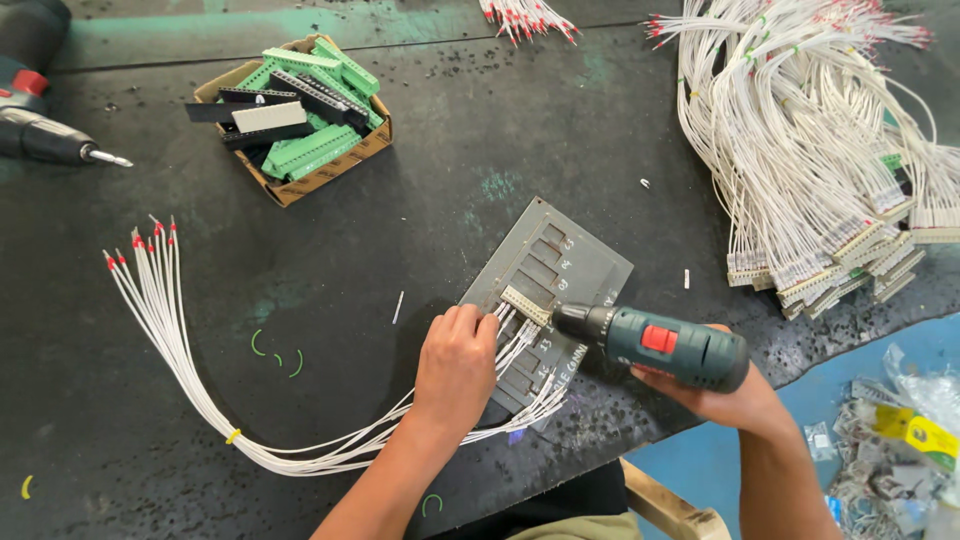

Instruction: The person inserts stripped white wire ends into a terminal block connector held in a metal jig and uses a cordless screwdriver to tighten the connector's terminal screws one by one. They then lift the finished harness aside, lay out a new bundle of wires, and begin seating the next connector to repeat the process.

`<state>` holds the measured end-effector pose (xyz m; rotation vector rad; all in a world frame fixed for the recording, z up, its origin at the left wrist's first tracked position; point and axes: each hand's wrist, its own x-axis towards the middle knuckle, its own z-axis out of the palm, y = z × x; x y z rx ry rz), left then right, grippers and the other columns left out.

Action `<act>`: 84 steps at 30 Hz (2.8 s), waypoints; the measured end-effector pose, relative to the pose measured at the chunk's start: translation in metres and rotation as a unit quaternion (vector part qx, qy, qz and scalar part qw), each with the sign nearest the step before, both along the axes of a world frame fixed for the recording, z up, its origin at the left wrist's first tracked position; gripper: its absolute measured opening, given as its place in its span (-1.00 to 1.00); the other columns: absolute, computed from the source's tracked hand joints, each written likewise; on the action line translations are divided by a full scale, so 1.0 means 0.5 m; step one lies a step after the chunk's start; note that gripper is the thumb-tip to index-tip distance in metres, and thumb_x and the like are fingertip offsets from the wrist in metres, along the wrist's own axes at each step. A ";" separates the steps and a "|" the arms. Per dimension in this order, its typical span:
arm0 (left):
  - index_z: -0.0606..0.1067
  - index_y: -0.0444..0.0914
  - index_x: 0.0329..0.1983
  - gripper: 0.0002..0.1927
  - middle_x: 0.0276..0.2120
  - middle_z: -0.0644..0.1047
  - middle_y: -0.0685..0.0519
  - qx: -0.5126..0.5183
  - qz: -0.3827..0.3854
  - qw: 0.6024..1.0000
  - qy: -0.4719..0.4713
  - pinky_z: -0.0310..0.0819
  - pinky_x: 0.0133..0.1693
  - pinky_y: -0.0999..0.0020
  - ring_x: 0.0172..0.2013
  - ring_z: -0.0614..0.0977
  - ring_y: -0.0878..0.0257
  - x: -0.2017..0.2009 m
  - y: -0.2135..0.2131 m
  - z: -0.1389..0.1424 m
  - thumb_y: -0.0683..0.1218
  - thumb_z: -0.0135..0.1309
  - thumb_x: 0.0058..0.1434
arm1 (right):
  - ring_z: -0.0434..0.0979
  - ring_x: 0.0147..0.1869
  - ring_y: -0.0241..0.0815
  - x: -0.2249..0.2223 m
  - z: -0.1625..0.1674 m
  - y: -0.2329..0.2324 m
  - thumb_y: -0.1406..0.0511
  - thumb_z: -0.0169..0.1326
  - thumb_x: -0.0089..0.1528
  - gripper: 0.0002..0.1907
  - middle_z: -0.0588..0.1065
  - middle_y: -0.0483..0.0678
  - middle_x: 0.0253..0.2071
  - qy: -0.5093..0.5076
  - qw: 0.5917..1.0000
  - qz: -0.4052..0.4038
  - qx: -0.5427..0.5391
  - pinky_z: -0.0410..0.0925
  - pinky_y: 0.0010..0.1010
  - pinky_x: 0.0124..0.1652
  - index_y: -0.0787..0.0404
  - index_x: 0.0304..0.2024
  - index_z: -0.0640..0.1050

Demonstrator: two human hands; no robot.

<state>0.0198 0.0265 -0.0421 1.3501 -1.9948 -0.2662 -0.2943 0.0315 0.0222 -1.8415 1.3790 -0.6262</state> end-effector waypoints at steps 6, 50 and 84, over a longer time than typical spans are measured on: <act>0.44 -0.29 -0.43 -0.90 -0.39 0.46 -0.05 0.007 0.004 1.000 -0.005 0.41 -0.22 0.16 -0.27 0.53 0.03 -0.001 -0.001 -0.001 -0.31 0.06 -0.02 | 0.68 -0.29 -0.32 0.045 -0.002 -0.032 0.37 0.39 -0.01 -0.73 0.70 -0.09 -0.38 0.000 0.999 0.008 0.033 0.53 -0.43 -0.21 0.25 -0.25 0.67; 0.45 -0.29 -0.45 -0.82 -0.38 0.44 -0.06 0.051 -0.194 0.979 0.023 0.34 -0.20 0.08 -0.25 0.51 0.00 -0.040 0.060 0.056 -0.10 0.19 0.09 | 0.68 -0.35 -0.28 0.069 0.044 -0.106 0.33 0.38 0.02 -0.77 0.68 -0.08 -0.40 0.040 0.992 0.116 0.024 0.51 -0.42 -0.23 0.19 -0.27 0.68; 0.48 -0.29 -0.35 -0.92 -0.39 0.46 -0.01 0.039 -0.049 0.997 0.054 0.40 -0.28 0.14 -0.33 0.52 0.04 0.003 0.030 0.059 -0.27 0.15 0.11 | 0.56 -0.30 -0.41 0.053 0.001 -0.078 0.41 0.38 0.03 -0.74 0.66 -0.13 -0.36 -0.071 0.994 0.040 0.068 0.49 -0.47 -0.20 0.27 -0.23 0.66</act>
